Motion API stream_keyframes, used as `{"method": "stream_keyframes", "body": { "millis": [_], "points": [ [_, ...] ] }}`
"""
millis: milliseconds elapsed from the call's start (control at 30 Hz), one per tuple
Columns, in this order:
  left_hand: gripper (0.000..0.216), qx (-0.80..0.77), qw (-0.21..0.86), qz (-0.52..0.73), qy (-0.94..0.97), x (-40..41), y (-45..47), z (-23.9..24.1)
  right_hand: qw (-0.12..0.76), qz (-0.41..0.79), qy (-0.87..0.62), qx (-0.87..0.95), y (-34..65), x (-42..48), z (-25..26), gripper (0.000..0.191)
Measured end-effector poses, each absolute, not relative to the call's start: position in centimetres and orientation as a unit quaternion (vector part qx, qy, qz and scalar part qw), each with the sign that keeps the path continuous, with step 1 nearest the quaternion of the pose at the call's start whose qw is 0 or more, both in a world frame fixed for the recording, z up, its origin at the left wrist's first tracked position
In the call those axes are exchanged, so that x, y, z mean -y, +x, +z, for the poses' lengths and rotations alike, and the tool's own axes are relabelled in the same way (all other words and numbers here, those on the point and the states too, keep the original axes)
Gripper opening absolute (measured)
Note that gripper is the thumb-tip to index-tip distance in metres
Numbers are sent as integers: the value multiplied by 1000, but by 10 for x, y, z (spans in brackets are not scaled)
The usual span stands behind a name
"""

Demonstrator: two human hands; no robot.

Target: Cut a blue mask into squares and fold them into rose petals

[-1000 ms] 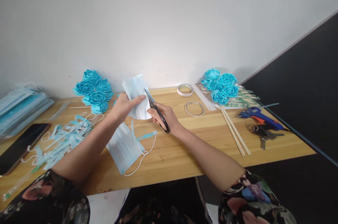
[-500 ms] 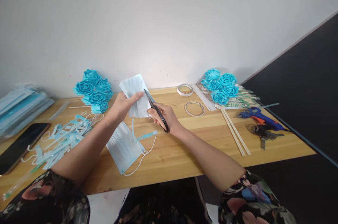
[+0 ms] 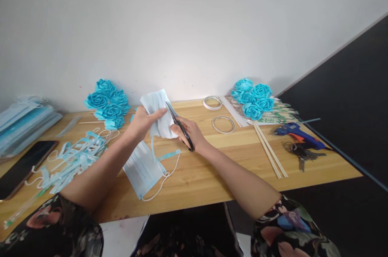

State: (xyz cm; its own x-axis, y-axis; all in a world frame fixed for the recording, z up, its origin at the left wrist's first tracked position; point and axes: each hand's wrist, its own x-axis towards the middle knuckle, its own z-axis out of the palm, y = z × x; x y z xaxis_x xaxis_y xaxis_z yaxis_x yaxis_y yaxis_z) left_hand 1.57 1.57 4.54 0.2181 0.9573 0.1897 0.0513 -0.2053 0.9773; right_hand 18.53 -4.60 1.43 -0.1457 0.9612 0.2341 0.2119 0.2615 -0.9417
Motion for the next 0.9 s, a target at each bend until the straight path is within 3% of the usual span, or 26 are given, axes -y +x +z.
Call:
{"method": "stream_keyframes", "body": {
  "millis": [900],
  "points": [
    [41,-414,486,462,615,-17,14,46,499,420,-465,599,178,52,20,54]
  ]
}}
